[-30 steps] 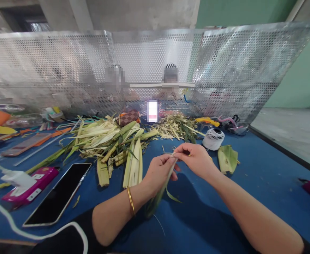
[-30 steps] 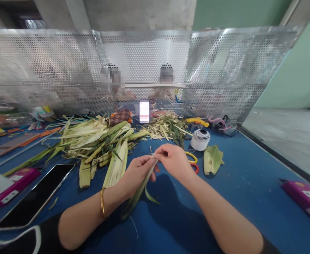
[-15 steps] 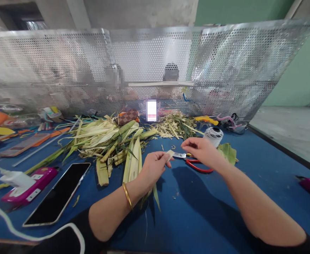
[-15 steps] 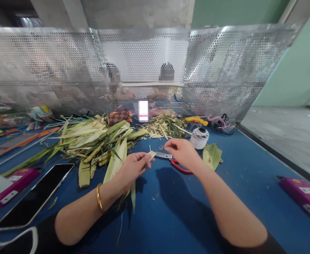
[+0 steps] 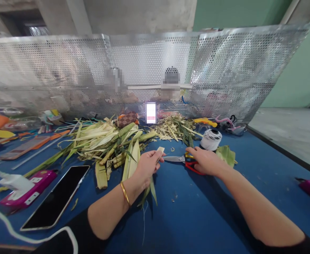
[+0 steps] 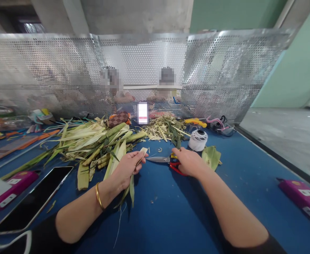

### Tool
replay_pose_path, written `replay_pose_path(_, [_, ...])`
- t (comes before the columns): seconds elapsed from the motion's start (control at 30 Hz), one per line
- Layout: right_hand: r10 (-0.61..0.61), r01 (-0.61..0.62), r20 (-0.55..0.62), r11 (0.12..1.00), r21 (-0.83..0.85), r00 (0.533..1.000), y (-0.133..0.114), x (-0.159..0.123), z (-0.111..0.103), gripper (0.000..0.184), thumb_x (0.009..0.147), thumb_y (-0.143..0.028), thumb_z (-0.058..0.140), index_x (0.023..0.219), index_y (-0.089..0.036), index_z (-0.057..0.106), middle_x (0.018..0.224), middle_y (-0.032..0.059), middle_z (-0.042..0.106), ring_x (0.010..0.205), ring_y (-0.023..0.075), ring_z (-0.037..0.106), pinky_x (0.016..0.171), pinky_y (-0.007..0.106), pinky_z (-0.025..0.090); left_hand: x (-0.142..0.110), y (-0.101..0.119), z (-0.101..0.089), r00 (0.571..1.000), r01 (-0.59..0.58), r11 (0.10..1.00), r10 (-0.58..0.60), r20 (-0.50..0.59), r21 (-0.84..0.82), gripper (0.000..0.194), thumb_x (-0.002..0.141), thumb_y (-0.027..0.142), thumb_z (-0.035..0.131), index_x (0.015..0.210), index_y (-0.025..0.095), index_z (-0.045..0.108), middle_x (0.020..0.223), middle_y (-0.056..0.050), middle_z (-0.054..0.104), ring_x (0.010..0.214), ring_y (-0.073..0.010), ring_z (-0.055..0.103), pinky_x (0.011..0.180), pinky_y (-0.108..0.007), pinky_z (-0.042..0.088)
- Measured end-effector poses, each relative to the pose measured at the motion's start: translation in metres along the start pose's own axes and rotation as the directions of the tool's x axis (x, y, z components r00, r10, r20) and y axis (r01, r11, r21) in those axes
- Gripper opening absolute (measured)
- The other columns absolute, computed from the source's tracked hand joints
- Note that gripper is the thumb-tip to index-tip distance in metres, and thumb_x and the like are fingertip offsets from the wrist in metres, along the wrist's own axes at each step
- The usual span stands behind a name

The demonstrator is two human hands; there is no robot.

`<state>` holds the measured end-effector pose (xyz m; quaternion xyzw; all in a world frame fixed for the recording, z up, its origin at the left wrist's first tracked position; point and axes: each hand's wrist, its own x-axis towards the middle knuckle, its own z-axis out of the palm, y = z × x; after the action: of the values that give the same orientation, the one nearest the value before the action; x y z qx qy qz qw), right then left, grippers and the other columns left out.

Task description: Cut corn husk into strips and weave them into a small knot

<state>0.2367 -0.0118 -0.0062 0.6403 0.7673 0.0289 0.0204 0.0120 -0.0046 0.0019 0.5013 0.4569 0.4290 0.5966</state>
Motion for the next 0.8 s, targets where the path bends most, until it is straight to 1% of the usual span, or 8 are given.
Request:
replay_pose_path(0.07, [0.025, -0.025, 0.003, 0.991, 0.129, 1.0, 0.002, -0.001, -0.002, 0.058, 0.075, -0.017, 0.052, 0.132, -0.021, 0.05, 0.107, 0.0128, 0.066, 0.088, 0.0256, 0.064, 0.07, 0.031, 0.043, 0.001, 0.002, -0.001, 1.0, -0.019, 1.0, 0.019, -0.023, -0.009, 0.024, 0.083, 0.034, 0.057, 0.076, 0.011, 0.061, 0.065, 0.002, 0.052, 0.039, -0.0007, 0.03, 0.038, -0.017, 0.016])
replay_pose_path(0.13, [0.04, -0.039, 0.003, 0.942, 0.335, 0.999, 0.002, 0.0, -0.003, 0.056, 0.077, -0.02, 0.052, 0.132, -0.023, 0.051, 0.108, 0.0102, 0.067, 0.088, 0.024, 0.063, 0.072, 0.031, 0.044, 0.003, 0.003, -0.002, 0.999, -0.029, 1.0, 0.029, -0.041, -0.002, 0.023, 0.083, 0.033, 0.057, 0.078, 0.012, 0.062, 0.063, 0.002, 0.052, 0.039, -0.0013, 0.031, 0.038, -0.018, 0.017])
replay_pose_path(0.23, [0.051, -0.06, 0.034, 0.745, 0.664, 0.998, -0.004, 0.002, -0.006, 0.053, 0.079, -0.029, 0.054, 0.131, -0.019, 0.052, 0.102, 0.0084, 0.068, 0.079, 0.0198, 0.062, 0.07, 0.03, 0.046, 0.005, 0.003, -0.002, 0.997, -0.032, 0.999, 0.032, -0.066, 0.011, 0.021, 0.084, 0.03, 0.055, 0.077, 0.012, 0.064, 0.064, 0.001, 0.055, 0.039, -0.0024, 0.034, 0.038, -0.019, 0.019])
replay_pose_path(0.3, [0.018, -0.061, 0.064, 0.618, 0.784, 0.998, -0.009, 0.001, -0.008, 0.055, 0.075, -0.038, 0.062, 0.126, -0.017, 0.054, 0.088, 0.0058, 0.066, 0.073, 0.0188, 0.059, 0.068, 0.03, 0.046, 0.006, 0.002, -0.002, 0.996, -0.032, 0.999, 0.032, -0.084, 0.004, 0.02, 0.084, 0.029, 0.055, 0.076, 0.012, 0.064, 0.063, 0.001, 0.056, 0.039, -0.0027, 0.035, 0.039, -0.019, 0.02])
replay_pose_path(0.4, [-0.067, -0.039, 0.089, 0.538, 0.842, 0.994, -0.016, -0.005, -0.014, 0.06, 0.069, -0.041, 0.07, 0.123, -0.019, 0.054, 0.073, -0.0012, 0.058, 0.067, 0.0163, 0.054, 0.065, 0.029, 0.045, 0.008, 0.001, -0.003, 0.994, -0.044, 0.999, 0.042, -0.103, -0.012, 0.02, 0.083, 0.028, 0.056, 0.074, 0.013, 0.065, 0.06, 0.002, 0.056, 0.038, -0.0027, 0.034, 0.039, -0.02, 0.02])
replay_pose_path(0.5, [-0.107, -0.01, 0.084, 0.556, 0.831, 0.991, -0.021, -0.011, -0.02, 0.062, 0.067, -0.039, 0.073, 0.123, -0.023, 0.052, 0.078, -0.0019, 0.056, 0.07, 0.0154, 0.052, 0.066, 0.028, 0.044, 0.009, 0.001, -0.003, 0.992, -0.05, 0.998, 0.047, -0.115, -0.024, 0.018, 0.082, 0.026, 0.056, 0.074, 0.012, 0.065, 0.059, 0.002, 0.055, 0.037, -0.0025, 0.033, 0.039, -0.02, 0.018])
replay_pose_path(0.63, [-0.085, -0.016, 0.084, 0.601, 0.799, 0.993, -0.024, -0.014, -0.026, 0.054, 0.069, -0.044, 0.071, 0.116, -0.021, 0.058, 0.082, -0.0001, 0.058, 0.072, 0.016, 0.051, 0.067, 0.028, 0.043, 0.008, 0.001, -0.003, 0.993, -0.046, 0.999, 0.043, -0.113, -0.026, 0.018, 0.082, 0.026, 0.056, 0.073, 0.012, 0.064, 0.06, 0.001, 0.055, 0.037, -0.0017, 0.032, 0.039, -0.019, 0.017])
replay_pose_path(0.8, [-0.12, 0.011, 0.065, 0.546, 0.837, 0.991, -0.024, -0.011, -0.022, 0.047, 0.072, -0.049, 0.068, 0.109, -0.02, 0.063, 0.077, 0.0, 0.057, 0.068, 0.0151, 0.05, 0.063, 0.027, 0.042, 0.008, 0.001, -0.001, 0.997, -0.03, 1.0, 0.029, -0.076, -0.001, 0.021, 0.084, 0.027, 0.055, 0.072, 0.011, 0.063, 0.062, 0.001, 0.056, 0.036, -0.0008, 0.029, 0.039, -0.019, 0.015])
